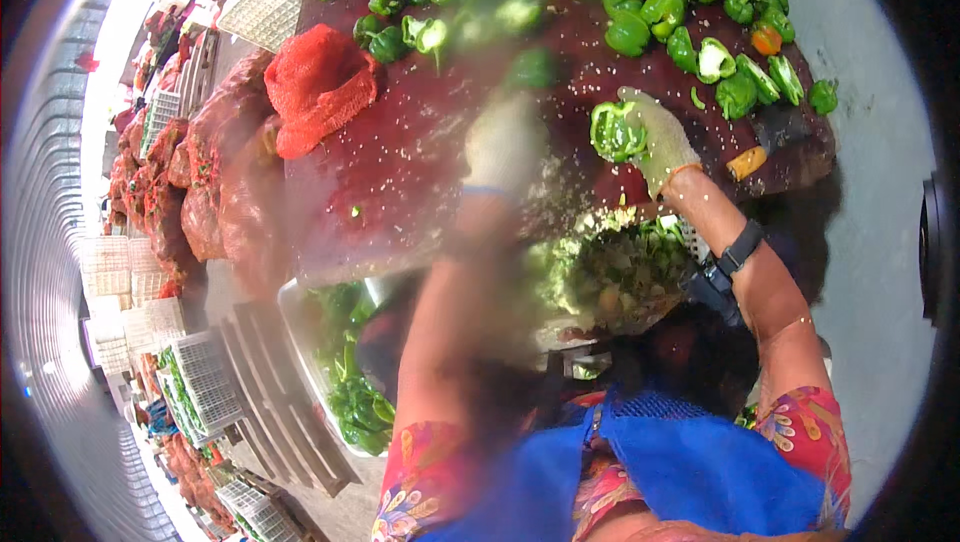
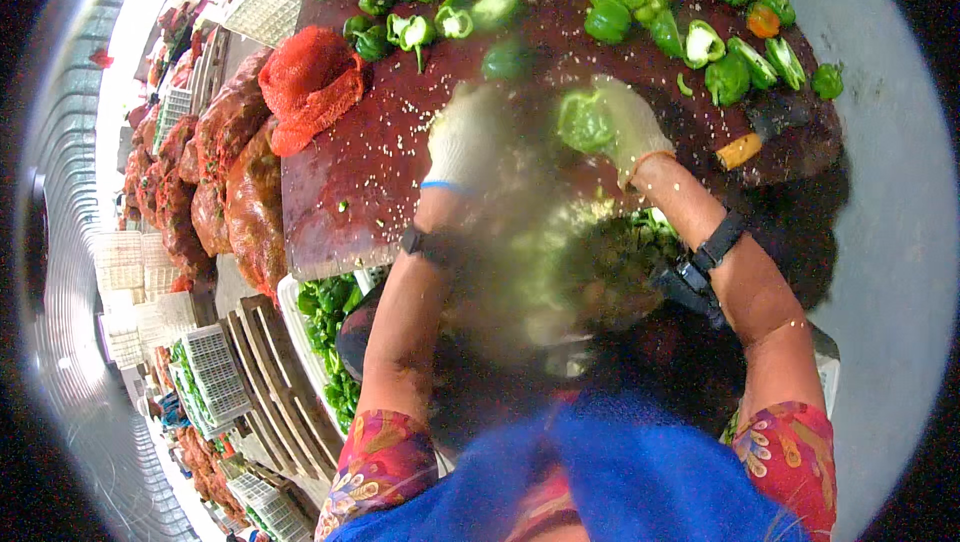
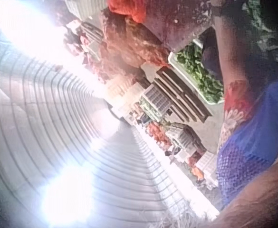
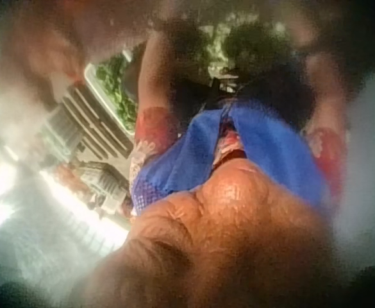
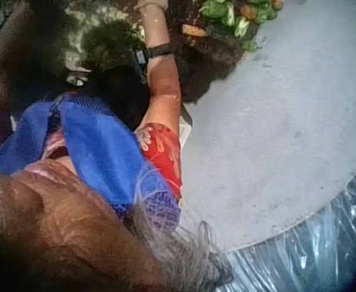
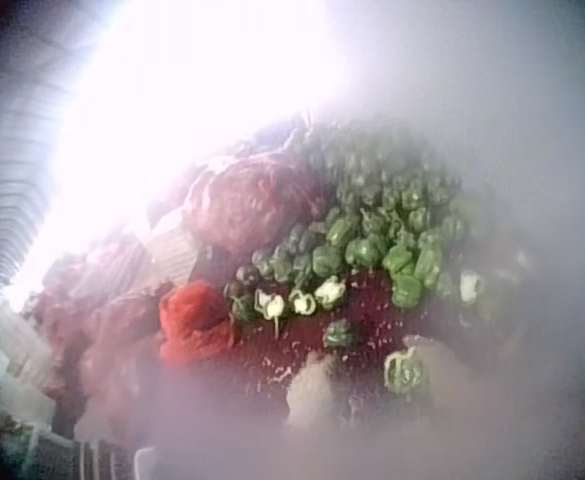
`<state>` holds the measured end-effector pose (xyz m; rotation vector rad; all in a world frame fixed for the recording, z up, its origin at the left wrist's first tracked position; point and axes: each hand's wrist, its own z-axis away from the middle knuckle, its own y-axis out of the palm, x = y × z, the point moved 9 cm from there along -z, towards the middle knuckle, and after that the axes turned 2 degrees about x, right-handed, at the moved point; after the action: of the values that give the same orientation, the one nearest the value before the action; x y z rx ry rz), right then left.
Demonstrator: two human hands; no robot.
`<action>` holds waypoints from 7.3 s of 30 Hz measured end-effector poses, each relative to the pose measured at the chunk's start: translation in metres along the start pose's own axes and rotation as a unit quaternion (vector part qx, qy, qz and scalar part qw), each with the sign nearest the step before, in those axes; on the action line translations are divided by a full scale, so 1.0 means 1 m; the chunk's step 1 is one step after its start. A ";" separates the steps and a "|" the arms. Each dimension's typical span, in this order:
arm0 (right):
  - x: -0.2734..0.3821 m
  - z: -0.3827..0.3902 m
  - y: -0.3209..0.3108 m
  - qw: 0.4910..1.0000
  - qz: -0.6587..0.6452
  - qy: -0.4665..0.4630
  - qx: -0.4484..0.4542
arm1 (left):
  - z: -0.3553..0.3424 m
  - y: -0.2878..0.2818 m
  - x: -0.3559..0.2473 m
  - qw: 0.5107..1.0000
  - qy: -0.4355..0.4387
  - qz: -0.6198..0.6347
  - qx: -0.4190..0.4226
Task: Breaking and deseeding green bell peppers by hand in a warehouse.
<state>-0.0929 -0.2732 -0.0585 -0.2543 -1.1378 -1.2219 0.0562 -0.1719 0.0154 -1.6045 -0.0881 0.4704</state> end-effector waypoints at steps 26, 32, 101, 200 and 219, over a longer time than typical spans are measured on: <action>0.028 0.010 -0.009 0.995 -0.084 0.002 0.054 | -0.237 -0.009 0.036 0.997 0.048 -0.012 -0.050; 0.020 0.016 -0.022 0.991 -0.117 0.033 0.049 | -0.247 0.019 0.029 0.984 0.053 -0.170 -0.004; 0.031 -0.015 -0.017 0.822 0.464 -0.277 -0.180 | 0.047 0.085 -0.059 0.829 -0.083 0.553 -0.005; 0.019 -0.037 -0.008 0.771 0.537 -0.313 -0.140 | 0.123 0.023 0.065 0.751 -0.317 0.460 -0.352; 0.046 -0.031 -0.007 0.745 0.505 -0.434 -0.047 | 0.075 0.052 -0.014 0.460 -0.102 0.862 -0.188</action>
<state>-0.0862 -0.3259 -0.0393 -1.4330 -1.3795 -0.1000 0.0060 -0.1117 -0.0331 -1.4733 1.5415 2.3333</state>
